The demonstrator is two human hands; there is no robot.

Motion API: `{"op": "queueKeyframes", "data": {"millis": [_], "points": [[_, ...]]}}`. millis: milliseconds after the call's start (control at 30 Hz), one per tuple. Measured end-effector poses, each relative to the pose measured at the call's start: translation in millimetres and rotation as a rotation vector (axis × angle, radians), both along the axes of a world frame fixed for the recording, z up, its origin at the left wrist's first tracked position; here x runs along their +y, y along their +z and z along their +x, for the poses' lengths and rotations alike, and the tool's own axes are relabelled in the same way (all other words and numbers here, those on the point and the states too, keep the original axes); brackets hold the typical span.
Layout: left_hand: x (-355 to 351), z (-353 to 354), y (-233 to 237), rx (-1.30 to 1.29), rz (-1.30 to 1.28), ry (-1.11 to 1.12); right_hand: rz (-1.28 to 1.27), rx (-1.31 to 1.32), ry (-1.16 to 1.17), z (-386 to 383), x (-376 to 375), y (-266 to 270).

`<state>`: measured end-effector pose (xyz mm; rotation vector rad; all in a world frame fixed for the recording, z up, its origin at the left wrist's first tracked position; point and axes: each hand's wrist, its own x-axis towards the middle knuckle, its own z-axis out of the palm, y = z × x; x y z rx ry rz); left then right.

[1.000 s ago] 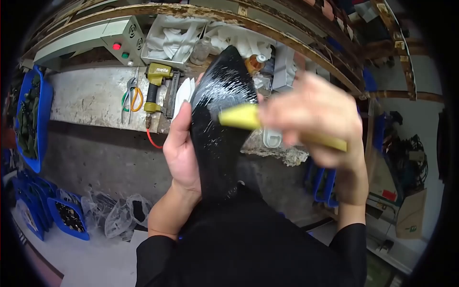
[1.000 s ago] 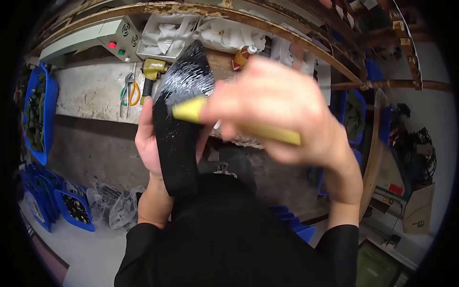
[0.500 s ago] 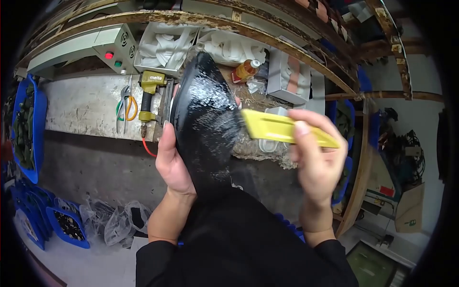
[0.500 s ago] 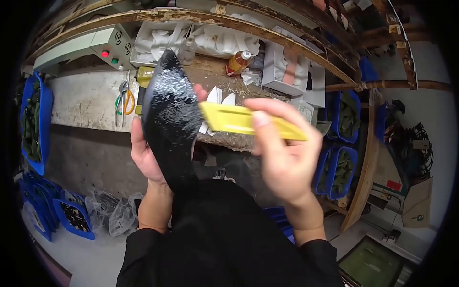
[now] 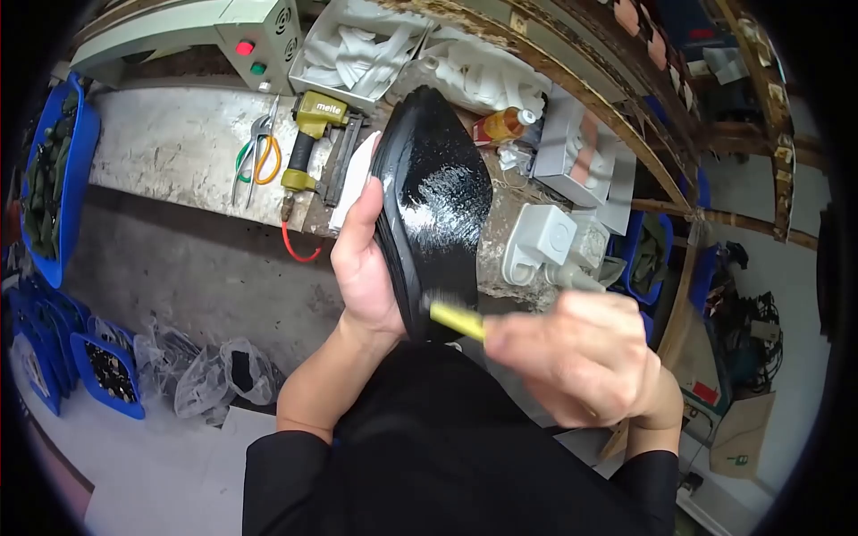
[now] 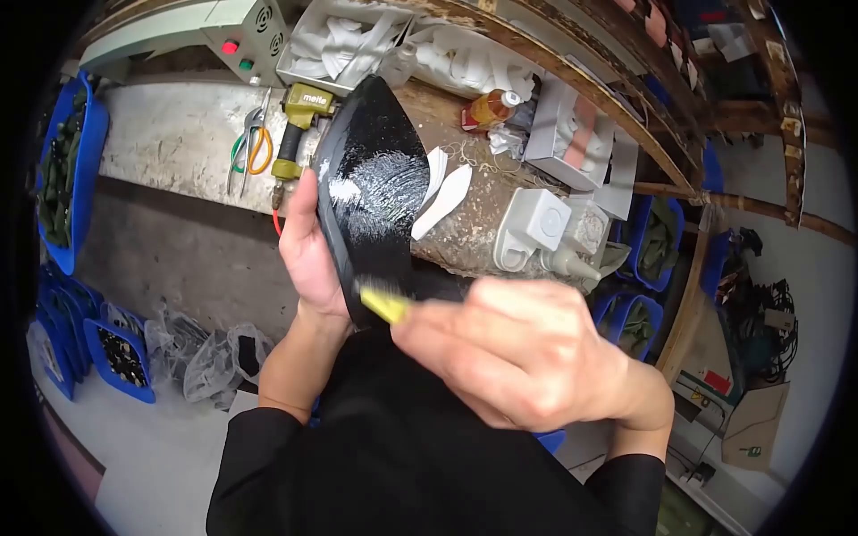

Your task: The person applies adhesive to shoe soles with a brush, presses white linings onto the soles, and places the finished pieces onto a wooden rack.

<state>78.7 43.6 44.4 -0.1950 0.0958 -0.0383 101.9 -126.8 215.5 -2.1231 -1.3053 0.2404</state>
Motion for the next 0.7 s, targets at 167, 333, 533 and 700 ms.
{"op": "queueKeyframes", "data": {"millis": [167, 333, 533, 700], "points": [[13, 6, -7, 0.129, 0.105, 0.064, 0.296, 0.366, -0.117, 14, -26, -16], [44, -4, -27, 0.165, 0.230, 0.086, 0.430, 0.864, -0.925, 41, -43, -127], [99, -36, -100, 0.243, 0.254, 0.193, 0.530, 1.119, -1.205, 42, 25, -282], [103, -29, -143, 0.254, 0.261, 0.184, 0.734, 1.233, -1.277, 61, 84, -342]]}}
